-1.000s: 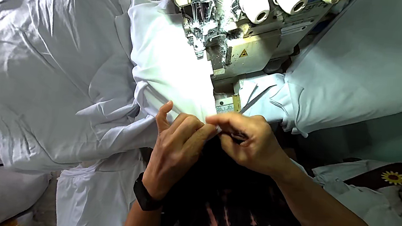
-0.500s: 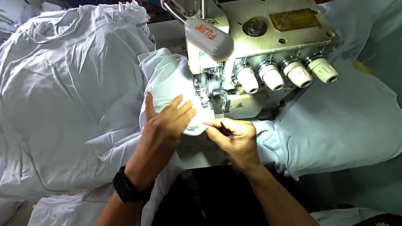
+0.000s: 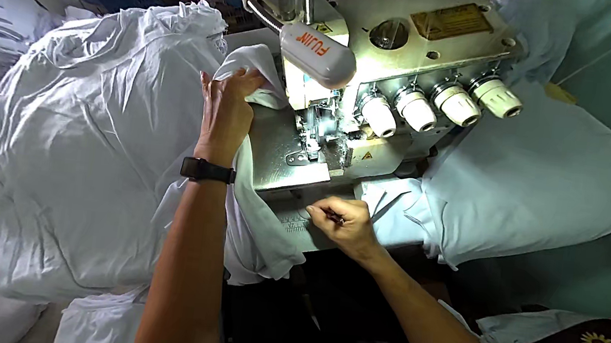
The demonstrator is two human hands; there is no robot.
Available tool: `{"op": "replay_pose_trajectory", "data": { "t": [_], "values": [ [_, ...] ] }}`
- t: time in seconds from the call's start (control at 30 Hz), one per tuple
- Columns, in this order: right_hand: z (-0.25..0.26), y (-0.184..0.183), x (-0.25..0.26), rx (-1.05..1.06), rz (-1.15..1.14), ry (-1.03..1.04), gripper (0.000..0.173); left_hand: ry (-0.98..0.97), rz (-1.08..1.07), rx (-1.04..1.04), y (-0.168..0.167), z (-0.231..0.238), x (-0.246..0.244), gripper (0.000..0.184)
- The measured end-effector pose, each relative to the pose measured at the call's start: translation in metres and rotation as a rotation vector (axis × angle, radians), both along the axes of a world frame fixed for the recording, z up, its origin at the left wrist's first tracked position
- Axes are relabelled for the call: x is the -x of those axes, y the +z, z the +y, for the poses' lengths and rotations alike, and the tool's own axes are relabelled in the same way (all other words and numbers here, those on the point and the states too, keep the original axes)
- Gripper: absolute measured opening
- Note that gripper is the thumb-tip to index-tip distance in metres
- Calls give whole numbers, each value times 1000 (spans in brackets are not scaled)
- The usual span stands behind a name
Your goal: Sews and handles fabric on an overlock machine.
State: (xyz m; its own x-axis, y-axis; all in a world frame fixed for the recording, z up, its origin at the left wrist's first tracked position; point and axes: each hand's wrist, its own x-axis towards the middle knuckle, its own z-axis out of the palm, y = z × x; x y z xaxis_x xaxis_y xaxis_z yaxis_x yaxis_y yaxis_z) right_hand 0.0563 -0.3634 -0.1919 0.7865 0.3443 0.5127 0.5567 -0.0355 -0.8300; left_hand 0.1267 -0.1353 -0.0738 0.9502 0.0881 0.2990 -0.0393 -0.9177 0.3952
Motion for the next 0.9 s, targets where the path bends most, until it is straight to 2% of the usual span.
{"op": "replay_pose_trajectory", "data": {
  "t": [0.07,0.1,0.17,0.2,0.27,0.37,0.43,0.6,0.7,0.8,0.83,0.87,0.9],
  "values": [
    [-4,18,-6,-56,74,61,17,52,-1,41,-2,1,3,47],
    [-7,26,-10,-41,69,66,24,62,2,58,-4,0,10,49],
    [-14,41,-17,107,-25,8,55,36,13,66,-4,-7,40,51],
    [-17,48,-19,192,-79,-42,63,14,24,55,-1,-17,63,50],
    [-18,62,-25,299,-170,-126,51,-13,39,21,6,-36,105,47],
    [-13,77,-32,381,-311,-176,27,33,42,21,2,-53,131,45],
    [-6,85,-31,471,-401,-238,24,49,41,12,0,-58,136,44],
    [16,97,-26,618,-417,-286,21,49,40,-60,1,-65,143,35],
    [10,106,-27,502,-327,-162,17,28,-17,66,1,-50,157,27],
    [-6,129,-32,160,-43,172,11,-61,-100,414,41,-28,194,13],
    [-3,132,-32,-21,23,332,19,-87,-133,466,61,-22,215,14],
    [6,132,-32,-154,39,478,39,-69,-200,475,81,-14,240,15],
    [20,129,-30,-193,9,596,61,-18,-280,473,98,-3,269,11]
  ]
}}
